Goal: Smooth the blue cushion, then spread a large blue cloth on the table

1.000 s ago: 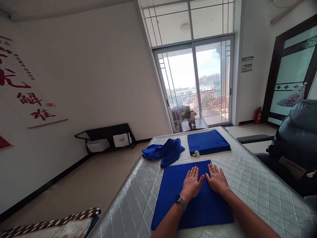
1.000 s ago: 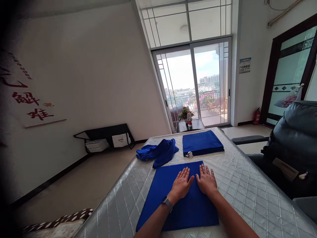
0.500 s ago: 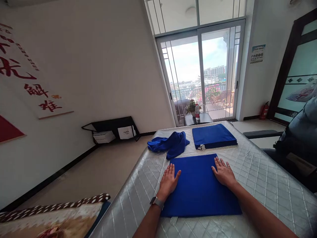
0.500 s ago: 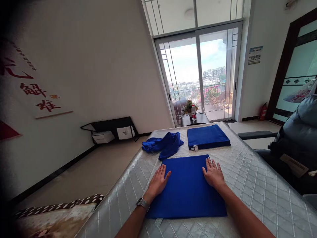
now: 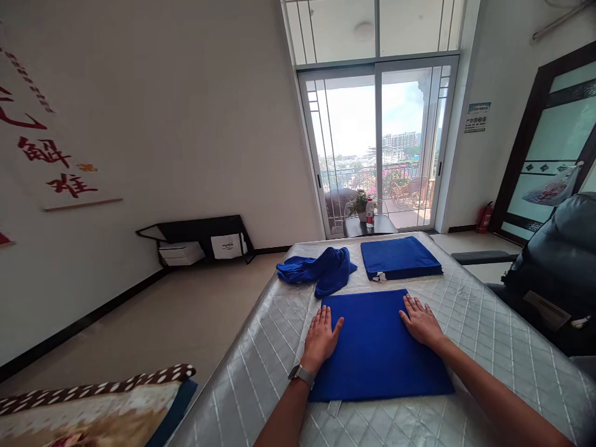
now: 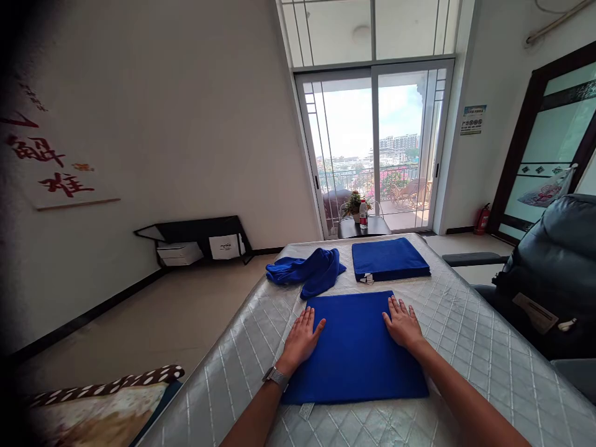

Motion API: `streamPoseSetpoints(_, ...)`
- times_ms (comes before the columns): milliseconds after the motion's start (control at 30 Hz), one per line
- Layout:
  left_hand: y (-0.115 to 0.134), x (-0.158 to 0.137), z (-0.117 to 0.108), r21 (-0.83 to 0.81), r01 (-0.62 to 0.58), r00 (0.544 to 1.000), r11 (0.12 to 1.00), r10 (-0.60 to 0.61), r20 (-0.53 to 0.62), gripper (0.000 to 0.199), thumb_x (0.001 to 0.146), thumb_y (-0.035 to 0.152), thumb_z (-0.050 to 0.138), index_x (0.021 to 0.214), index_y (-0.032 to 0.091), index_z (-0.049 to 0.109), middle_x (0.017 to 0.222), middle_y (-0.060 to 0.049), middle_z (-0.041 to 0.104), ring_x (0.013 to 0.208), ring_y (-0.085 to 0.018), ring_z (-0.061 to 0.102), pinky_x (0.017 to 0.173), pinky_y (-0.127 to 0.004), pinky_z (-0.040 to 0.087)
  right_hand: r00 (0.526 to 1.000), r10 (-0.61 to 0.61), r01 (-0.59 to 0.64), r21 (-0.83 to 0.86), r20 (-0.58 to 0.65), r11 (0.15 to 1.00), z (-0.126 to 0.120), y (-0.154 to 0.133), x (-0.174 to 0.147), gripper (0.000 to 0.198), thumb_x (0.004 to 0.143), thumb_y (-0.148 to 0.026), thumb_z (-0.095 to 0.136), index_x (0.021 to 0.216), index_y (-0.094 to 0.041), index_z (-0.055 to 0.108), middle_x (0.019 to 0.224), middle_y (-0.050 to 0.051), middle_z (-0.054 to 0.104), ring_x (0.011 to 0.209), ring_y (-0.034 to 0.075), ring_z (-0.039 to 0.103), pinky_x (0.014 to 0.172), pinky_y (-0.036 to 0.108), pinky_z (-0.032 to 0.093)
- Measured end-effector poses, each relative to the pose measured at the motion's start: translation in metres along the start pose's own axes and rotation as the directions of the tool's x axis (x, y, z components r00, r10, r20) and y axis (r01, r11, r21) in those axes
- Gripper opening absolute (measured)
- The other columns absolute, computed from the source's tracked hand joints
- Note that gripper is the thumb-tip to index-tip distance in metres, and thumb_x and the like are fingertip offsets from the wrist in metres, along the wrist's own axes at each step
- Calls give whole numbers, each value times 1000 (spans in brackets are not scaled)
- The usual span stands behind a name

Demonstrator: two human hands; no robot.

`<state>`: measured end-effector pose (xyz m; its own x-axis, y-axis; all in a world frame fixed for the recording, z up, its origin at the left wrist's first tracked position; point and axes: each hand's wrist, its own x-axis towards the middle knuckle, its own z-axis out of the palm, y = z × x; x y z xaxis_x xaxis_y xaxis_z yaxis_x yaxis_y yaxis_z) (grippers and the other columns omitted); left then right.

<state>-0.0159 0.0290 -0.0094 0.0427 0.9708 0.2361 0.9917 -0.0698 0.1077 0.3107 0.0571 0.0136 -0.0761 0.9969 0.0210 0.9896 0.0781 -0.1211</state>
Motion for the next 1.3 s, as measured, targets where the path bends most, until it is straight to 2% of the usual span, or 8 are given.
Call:
streamPoseSetpoints(400, 0, 1, 4, -11, 7, 999, 1000, -7, -33, 85, 95, 67, 11, 148, 5, 34, 155, -17, 33, 144, -28, 29, 116, -42, 27, 1000, -27, 27, 23, 11, 999, 14, 8, -31, 70, 96, -54, 14, 156, -17, 12, 162, 1, 11, 148, 22, 7, 119, 47, 4)
streamPoseSetpoints(633, 4, 0, 1, 54, 36, 996, 998, -32, -81, 87, 95, 68, 13, 147, 2, 36, 153, -20, 36, 143, -28, 31, 117, -42, 26, 999, -27, 26, 40, 33, 999, 5, 7, -33, 71, 96, -54, 14, 156, -15, 12, 162, 3, 12, 148, 21, 5, 119, 46, 0)
streamPoseSetpoints(767, 50, -3, -6, 20, -110, 992, 994, 111, -63, 80, 97, 63, 12, 148, 5, 34, 154, -16, 35, 144, -26, 29, 117, -42, 27, 999, -20, 17, 72, 39, 997, 3, 7, -34, 71, 96, -53, 15, 156, -15, 12, 162, 2, 10, 148, 21, 2, 119, 45, -1)
streamPoseSetpoints(933, 153, -3, -7, -91, -401, 916, 911, 402, -11, 69, 100, 54, 12, 151, 12, 30, 156, -11, 33, 146, -22, 23, 119, -40, 25, 999, -23, 22, 50, 24, 999, 6, 8, -34, 69, 97, -50, 18, 155, -13, 15, 161, 4, 12, 148, 23, 4, 119, 47, 1)
streamPoseSetpoints(1000, 184, 0, -4, -125, -446, 894, 886, 448, -14, 67, 101, 52, 10, 152, 13, 28, 157, -9, 30, 147, -21, 20, 120, -40, 23, 999, -47, 47, 25, 18, 999, 7, 9, -35, 66, 97, -45, 19, 155, -14, 16, 161, 3, 11, 148, 24, 5, 119, 48, 3)
streamPoseSetpoints(1067, 200, 2, -1, -140, -437, 898, 889, 441, -4, 67, 101, 51, 8, 152, 12, 27, 158, -8, 29, 148, -21, 17, 120, -41, 22, 998, -63, 62, 11, 17, 998, 7, 10, -36, 63, 97, -41, 20, 155, -16, 17, 162, 3, 11, 148, 24, 5, 119, 48, 4)
streamPoseSetpoints(1167, 196, 3, 1, -134, -380, 922, 915, 387, 24, 68, 101, 52, 7, 152, 11, 28, 158, -9, 29, 148, -22, 17, 120, -42, 22, 999, -51, 50, 26, 19, 998, 4, 10, -37, 64, 97, -43, 20, 155, -15, 18, 161, 4, 12, 148, 24, 6, 119, 48, 5)
streamPoseSetpoints(1300, 154, -5, -3, -81, -304, 949, 949, 309, 59, 70, 100, 56, 11, 151, 11, 29, 157, -10, 30, 147, -23, 19, 120, -43, 24, 999, -35, 35, 50, 9, 998, 0, 8, -37, 68, 96, -48, 18, 155, -13, 18, 161, 4, 13, 148, 23, 7, 119, 47, 4)
